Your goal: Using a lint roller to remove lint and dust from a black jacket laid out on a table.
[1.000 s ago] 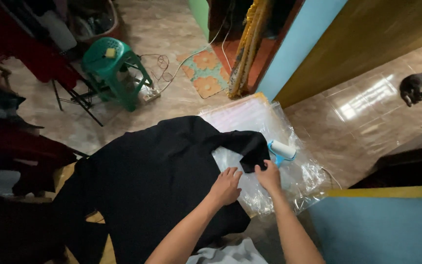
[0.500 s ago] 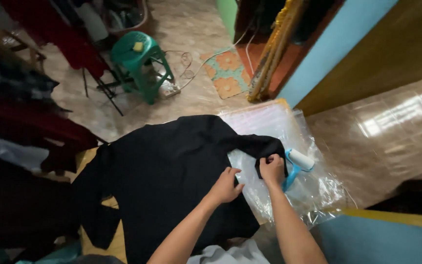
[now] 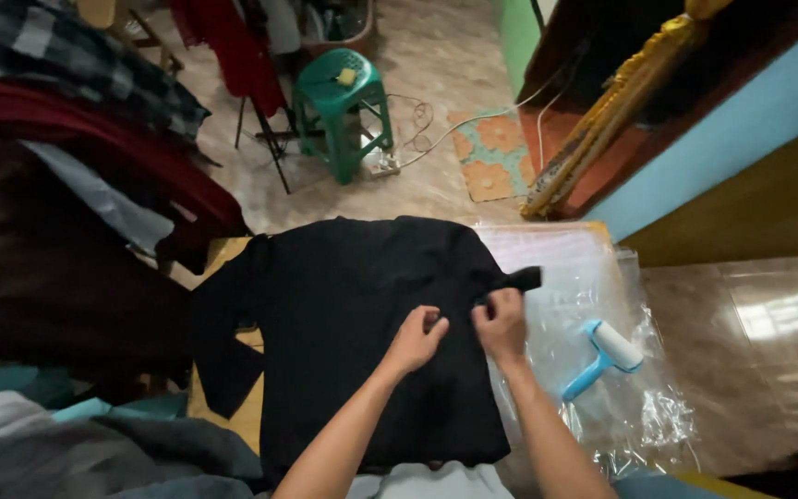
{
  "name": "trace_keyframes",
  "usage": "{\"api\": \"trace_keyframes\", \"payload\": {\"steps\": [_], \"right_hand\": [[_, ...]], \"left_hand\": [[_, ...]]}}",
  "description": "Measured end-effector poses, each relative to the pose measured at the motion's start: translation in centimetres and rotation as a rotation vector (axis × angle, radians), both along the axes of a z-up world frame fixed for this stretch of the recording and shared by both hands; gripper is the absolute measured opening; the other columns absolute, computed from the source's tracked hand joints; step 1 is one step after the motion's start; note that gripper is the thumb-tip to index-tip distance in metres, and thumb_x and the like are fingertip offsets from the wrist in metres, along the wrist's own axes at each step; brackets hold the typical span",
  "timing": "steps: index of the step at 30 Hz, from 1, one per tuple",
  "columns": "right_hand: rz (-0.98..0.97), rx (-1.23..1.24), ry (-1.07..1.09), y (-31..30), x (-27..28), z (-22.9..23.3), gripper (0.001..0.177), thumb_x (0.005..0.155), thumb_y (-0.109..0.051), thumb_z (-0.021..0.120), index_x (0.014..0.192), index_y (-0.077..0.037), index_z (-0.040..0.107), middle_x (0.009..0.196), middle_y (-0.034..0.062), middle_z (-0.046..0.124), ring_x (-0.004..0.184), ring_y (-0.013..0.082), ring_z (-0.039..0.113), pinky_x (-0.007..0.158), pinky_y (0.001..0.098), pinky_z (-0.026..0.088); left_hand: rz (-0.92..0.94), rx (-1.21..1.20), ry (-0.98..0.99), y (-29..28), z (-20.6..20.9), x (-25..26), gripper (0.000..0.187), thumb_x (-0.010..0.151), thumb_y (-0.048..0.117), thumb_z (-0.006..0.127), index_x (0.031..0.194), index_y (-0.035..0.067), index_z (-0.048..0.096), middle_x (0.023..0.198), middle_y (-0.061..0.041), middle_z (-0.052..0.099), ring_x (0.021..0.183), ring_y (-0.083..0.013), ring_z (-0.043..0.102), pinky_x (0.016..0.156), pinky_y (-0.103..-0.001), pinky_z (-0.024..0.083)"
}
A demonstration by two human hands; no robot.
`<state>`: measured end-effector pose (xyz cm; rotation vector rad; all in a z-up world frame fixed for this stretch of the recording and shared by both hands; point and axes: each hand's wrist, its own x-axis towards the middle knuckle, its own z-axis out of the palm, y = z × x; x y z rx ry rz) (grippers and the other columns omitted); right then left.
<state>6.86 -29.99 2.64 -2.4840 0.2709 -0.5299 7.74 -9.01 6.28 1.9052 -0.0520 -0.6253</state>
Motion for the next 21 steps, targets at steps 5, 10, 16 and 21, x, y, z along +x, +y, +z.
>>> {"api": "trace_keyframes", "payload": {"steps": [5,10,16,21], "right_hand": [[0.541,-0.165,0.011,9.9,-3.9,3.9,0.017,0.071,-0.016,0.070,0.083,-0.005,0.064,0.098,0.0187,0.061,0.092,0.0403,0.059,0.079,0.0495,0.048],[0.962,-0.448,0.267,14.0,-9.7,-1.2,0.027,0.069,-0.018,0.070,0.093,-0.006,0.070,0.105,0.0212,0.062,0.091,0.0387,0.055,0.073,0.0522,0.044],[1.026,-0.153,0.471,12.0,-10.7,-2.8,0.015,0.082,-0.021,0.065,0.082,-0.007,0.062,0.091,0.0160,0.060,0.086,0.0405,0.060,0.067,0.0546,0.050],[0.577,-0.127,0.392,7.9,-7.2,-2.5,0.010,0.086,-0.023,0.065,0.086,-0.013,0.062,0.090,0.0103,0.062,0.088,0.0325,0.060,0.076,0.0478,0.049]], "left_hand": [[0.316,-0.091,0.135,2.5,-3.4,2.4,0.063,0.101,0.057,0.047,0.137,0.007,0.060,0.131,-0.017,0.068,0.126,-0.0320,0.064,0.107,-0.044,0.047],[0.474,-0.215,0.271,5.0,-2.2,2.0,0.064,0.088,0.060,0.061,0.125,0.007,0.063,0.118,-0.010,0.072,0.097,-0.0174,0.072,0.090,-0.029,0.057],[0.109,0.202,0.294,6.9,-1.5,0.1,0.091,0.074,0.060,0.077,0.148,0.018,0.046,0.134,-0.006,0.065,0.122,-0.0226,0.065,0.102,-0.036,0.049],[0.004,0.372,-0.021,6.4,-8.4,0.0,0.032,0.083,0.025,0.060,0.112,0.016,0.071,0.096,-0.009,0.077,0.102,-0.0337,0.070,0.091,-0.044,0.052]]}}
